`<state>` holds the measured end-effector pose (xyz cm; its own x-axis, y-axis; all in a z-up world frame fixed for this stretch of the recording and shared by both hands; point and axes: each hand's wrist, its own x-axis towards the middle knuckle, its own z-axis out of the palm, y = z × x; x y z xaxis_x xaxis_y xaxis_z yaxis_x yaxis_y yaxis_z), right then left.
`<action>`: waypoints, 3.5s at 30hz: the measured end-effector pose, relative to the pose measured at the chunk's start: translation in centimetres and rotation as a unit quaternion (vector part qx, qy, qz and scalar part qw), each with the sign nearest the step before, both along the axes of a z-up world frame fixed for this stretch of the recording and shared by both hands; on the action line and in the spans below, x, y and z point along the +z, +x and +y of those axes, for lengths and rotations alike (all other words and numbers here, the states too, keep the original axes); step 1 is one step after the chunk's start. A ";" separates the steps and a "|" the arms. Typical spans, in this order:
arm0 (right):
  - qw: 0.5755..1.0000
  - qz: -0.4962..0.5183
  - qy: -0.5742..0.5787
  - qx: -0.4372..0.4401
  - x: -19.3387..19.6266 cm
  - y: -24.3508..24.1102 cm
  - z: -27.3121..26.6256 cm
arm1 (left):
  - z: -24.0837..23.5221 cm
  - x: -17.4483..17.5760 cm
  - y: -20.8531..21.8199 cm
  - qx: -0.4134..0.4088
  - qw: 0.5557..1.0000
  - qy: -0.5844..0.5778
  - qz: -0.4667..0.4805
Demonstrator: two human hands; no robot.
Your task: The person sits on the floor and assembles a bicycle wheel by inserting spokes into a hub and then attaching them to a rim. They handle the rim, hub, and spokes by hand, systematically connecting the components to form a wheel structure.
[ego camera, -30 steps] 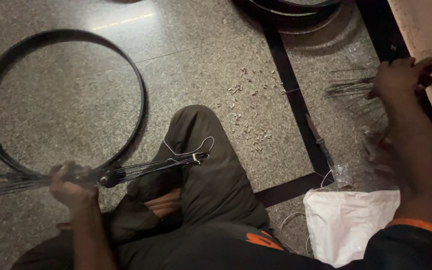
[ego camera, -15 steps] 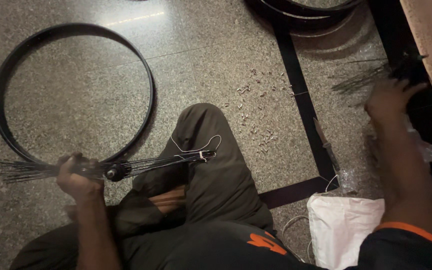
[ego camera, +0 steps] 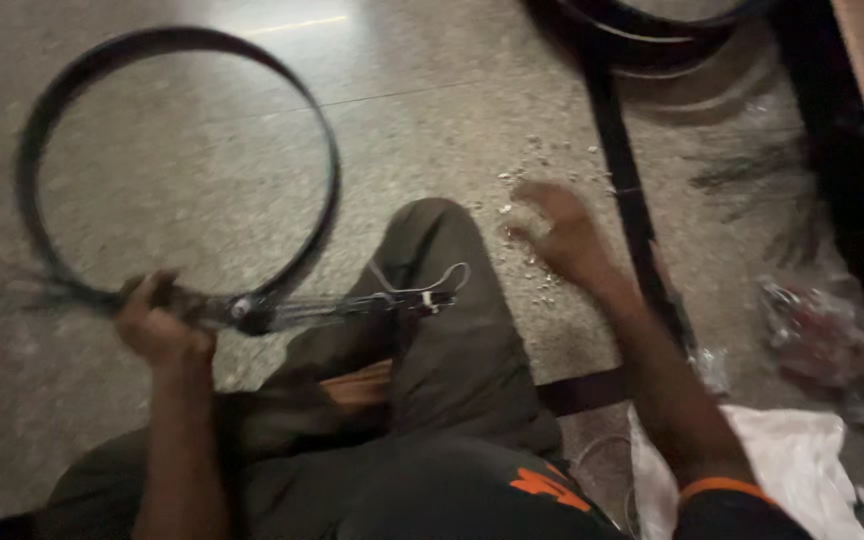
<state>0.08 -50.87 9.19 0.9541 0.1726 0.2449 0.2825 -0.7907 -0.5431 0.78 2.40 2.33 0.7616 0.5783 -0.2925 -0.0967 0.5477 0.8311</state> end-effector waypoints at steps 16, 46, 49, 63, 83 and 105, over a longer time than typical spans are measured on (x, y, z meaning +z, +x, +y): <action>0.975 0.180 -0.032 0.124 -2.6 6.6 24.1 | 5.3 -1.9 6.4 0.165 0.979 -0.099 -0.072; 0.922 -0.335 0.002 0.196 -10.3 18.6 42.2 | 6.8 -8.0 12.1 0.228 0.945 -0.217 0.082; 0.914 -0.352 -0.009 0.200 -11.1 19.1 41.8 | 6.9 -7.9 12.1 0.239 0.942 -0.213 0.102; 0.961 0.023 -0.181 0.209 -15.4 24.9 24.6 | 10.0 -11.2 12.0 0.257 0.945 -0.193 0.066; 0.932 -0.025 -0.215 0.292 -15.1 33.8 27.3 | 9.4 -8.8 12.1 0.242 0.950 -0.180 0.075; 0.950 0.125 -0.279 0.056 1.3 37.2 14.4 | 11.8 -10.5 12.4 0.284 0.939 -0.180 0.075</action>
<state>37.26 -36.46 10.53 0.9385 0.3130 -0.1460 0.2993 -0.9480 -0.1085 13.15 14.17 -8.20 0.2936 0.7220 -0.6265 -0.3546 0.6909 0.6300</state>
